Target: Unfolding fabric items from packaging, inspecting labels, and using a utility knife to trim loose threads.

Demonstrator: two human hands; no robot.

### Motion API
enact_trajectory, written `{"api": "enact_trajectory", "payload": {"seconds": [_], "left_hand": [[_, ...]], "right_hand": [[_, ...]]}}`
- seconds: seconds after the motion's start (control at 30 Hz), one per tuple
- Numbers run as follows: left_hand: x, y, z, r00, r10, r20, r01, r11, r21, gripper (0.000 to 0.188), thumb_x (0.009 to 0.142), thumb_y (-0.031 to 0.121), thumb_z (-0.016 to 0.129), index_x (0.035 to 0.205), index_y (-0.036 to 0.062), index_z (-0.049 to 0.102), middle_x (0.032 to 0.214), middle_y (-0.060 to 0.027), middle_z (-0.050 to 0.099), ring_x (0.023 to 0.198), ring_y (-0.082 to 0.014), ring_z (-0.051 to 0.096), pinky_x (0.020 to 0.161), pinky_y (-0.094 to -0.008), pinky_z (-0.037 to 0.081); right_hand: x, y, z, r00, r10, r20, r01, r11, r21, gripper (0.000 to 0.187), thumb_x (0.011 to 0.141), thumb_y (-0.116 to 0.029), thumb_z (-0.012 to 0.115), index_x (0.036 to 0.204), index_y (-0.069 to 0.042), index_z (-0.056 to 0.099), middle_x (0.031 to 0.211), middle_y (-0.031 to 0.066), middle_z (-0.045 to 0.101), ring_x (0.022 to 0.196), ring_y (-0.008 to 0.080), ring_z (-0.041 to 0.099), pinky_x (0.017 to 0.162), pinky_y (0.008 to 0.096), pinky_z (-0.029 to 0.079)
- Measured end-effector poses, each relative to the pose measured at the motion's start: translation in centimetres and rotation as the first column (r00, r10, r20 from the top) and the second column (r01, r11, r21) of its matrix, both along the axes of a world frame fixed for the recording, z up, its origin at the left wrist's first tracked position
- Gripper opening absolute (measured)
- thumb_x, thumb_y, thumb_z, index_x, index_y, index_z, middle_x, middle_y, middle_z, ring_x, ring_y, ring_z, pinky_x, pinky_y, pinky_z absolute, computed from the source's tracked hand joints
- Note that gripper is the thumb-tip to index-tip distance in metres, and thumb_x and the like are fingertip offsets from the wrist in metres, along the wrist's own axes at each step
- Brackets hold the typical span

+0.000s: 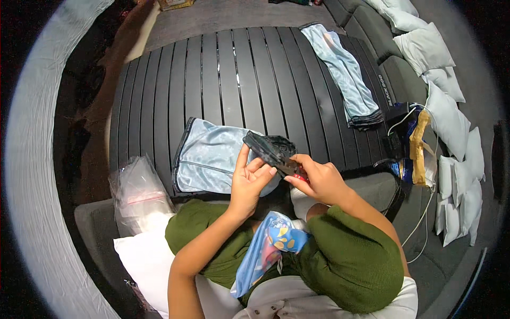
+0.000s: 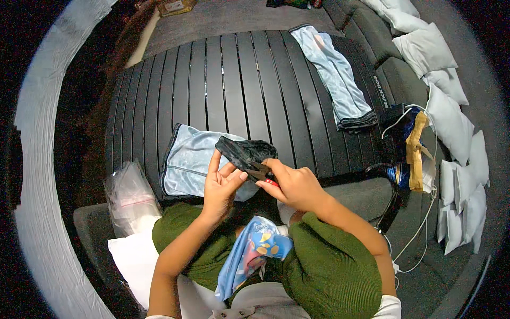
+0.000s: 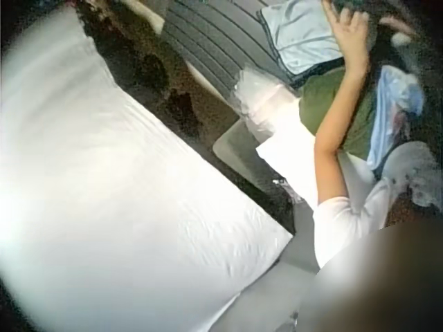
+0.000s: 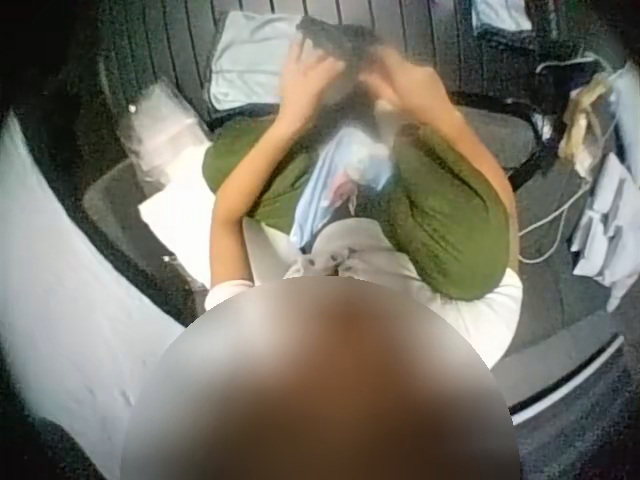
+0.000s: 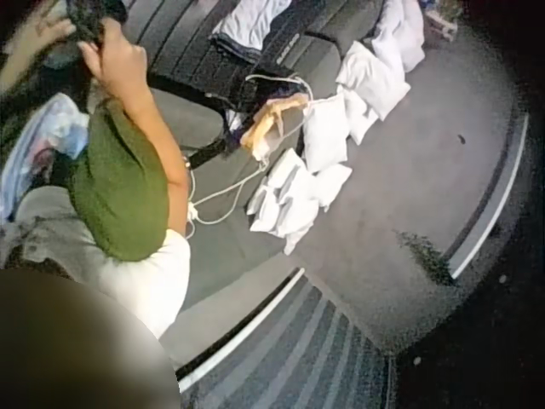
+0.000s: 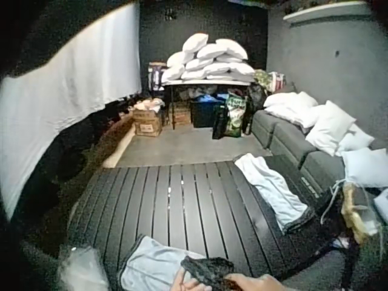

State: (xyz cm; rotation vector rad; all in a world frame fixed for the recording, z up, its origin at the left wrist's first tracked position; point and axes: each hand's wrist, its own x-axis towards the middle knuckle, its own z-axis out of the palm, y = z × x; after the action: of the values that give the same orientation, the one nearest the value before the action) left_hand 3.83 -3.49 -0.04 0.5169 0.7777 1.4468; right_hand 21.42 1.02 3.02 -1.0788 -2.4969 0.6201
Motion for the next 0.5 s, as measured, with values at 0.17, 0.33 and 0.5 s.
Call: {"api": "enact_trajectory", "payload": {"seconds": [0.17, 0.33, 0.5], "left_hand": [[-0.11, -0.01, -0.23, 1.000, 0.005, -0.009, -0.005, 1.000, 0.017, 0.077, 0.077, -0.012, 0.053, 0.137, 0.0056, 0.008, 0.117, -0.0185, 0.048, 0.109, -0.0230, 0.050, 0.092, -0.0308, 0.040], [-0.05, 0.00, -0.16, 1.000, 0.009, 0.004, -0.009, 1.000, 0.008, 0.078, 0.077, -0.012, 0.053, 0.137, 0.0057, 0.008, 0.117, -0.0187, 0.048, 0.109, -0.0232, 0.051, 0.093, -0.0310, 0.040], [-0.12, -0.12, -0.32, 1.000, 0.011, -0.003, -0.011, 1.000, 0.028, 0.078, 0.077, -0.012, 0.053, 0.138, 0.0067, 0.007, 0.118, -0.0186, 0.048, 0.108, -0.0234, 0.051, 0.093, -0.0313, 0.040]], "right_hand": [[-0.30, 0.04, -0.11, 0.999, 0.040, -0.015, -0.039, 0.996, 0.086, 0.038, 0.078, -0.031, 0.062, 0.097, -0.002, 0.049, 0.075, 0.0112, 0.060, 0.056, 0.0244, 0.061, 0.043, 0.0323, 0.046], [-0.35, 0.07, -0.38, 0.999, 0.038, -0.032, -0.035, 0.995, 0.098, 0.039, 0.078, -0.031, 0.063, 0.096, 0.000, 0.048, 0.075, 0.0116, 0.060, 0.056, 0.0250, 0.060, 0.043, 0.0320, 0.046], [-0.44, 0.12, -0.20, 0.998, 0.034, -0.047, -0.029, 0.995, 0.091, 0.039, 0.078, -0.031, 0.063, 0.095, 0.001, 0.049, 0.073, 0.0120, 0.060, 0.055, 0.0253, 0.060, 0.043, 0.0313, 0.046]]}}
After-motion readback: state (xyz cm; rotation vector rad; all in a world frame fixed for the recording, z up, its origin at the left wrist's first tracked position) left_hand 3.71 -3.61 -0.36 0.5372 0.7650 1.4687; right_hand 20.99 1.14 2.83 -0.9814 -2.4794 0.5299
